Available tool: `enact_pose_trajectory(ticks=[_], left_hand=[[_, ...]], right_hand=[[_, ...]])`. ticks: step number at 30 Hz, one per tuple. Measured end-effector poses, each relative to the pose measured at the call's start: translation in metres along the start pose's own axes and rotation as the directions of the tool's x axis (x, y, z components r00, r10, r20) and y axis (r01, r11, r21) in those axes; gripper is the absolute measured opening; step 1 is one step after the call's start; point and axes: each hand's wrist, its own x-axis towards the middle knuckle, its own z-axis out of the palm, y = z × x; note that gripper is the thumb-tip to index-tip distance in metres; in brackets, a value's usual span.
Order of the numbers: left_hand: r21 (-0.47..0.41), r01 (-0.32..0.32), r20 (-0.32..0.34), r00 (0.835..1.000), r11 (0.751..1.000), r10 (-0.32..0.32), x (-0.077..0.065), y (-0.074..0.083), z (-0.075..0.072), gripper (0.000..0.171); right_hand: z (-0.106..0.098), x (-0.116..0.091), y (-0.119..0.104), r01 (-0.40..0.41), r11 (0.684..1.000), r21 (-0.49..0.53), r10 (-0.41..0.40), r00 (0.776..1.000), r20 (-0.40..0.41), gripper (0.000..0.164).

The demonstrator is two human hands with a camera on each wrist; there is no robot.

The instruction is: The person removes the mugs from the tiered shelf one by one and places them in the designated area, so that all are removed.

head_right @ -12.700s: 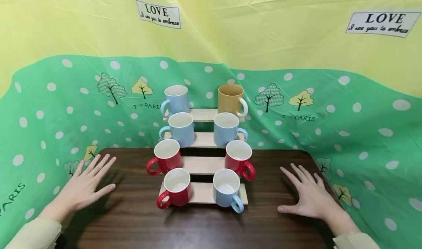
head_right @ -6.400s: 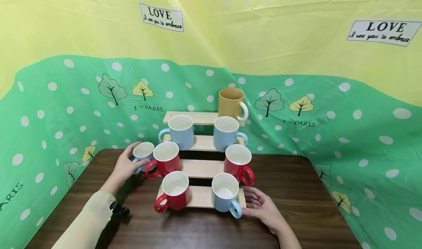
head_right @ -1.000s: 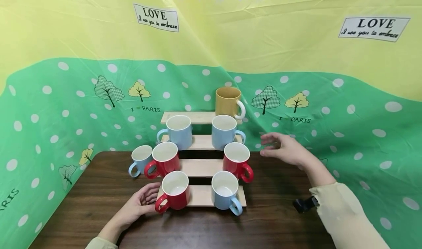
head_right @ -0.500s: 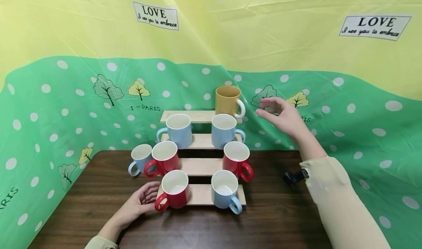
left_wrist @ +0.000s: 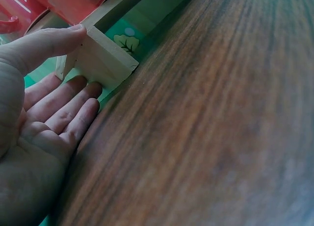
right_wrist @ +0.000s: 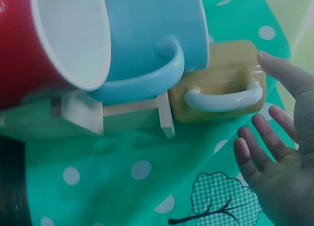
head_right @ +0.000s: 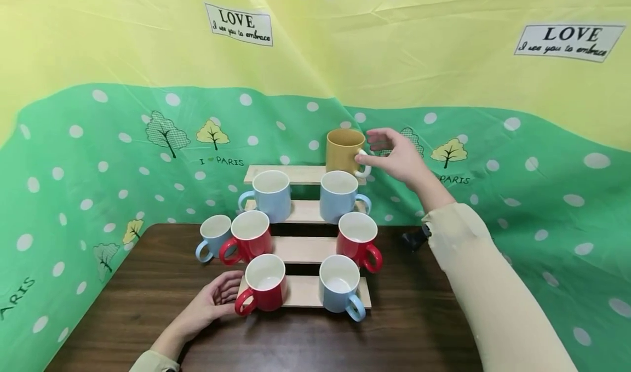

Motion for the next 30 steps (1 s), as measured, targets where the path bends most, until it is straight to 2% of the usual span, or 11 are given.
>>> enact_pose_trajectory(ticks=[6,13,20,26,30], left_hand=[[0.007,-0.027,0.002,1.000,1.000,0.027,0.000,-0.003,0.001,0.074],[0.023,0.002,-0.018,1.000,1.000,-0.002,0.000,-0.002,-0.001,0.075],[0.010,0.012,-0.011,1.000,1.000,-0.012,0.001,-0.002,-0.002,0.075],[0.006,0.002,-0.008,1.000,1.000,-0.002,0.000,-0.001,-0.001,0.074],[0.009,0.009,-0.011,1.000,1.000,-0.009,0.001,0.000,0.000,0.074]], right_hand=[[0.005,0.015,-0.006,-0.007,0.998,-0.057,0.011,0.997,0.077,0.095],[0.017,0.029,-0.008,-0.053,0.997,-0.060,0.056,0.997,0.059,0.107],[0.028,0.038,-0.005,-0.066,0.998,-0.006,0.066,0.997,0.046,0.107],[0.031,0.038,0.001,-0.066,0.995,0.070,0.063,0.997,0.044,0.104],[0.031,0.038,0.004,-0.057,0.995,0.081,0.055,0.998,0.026,0.103]])
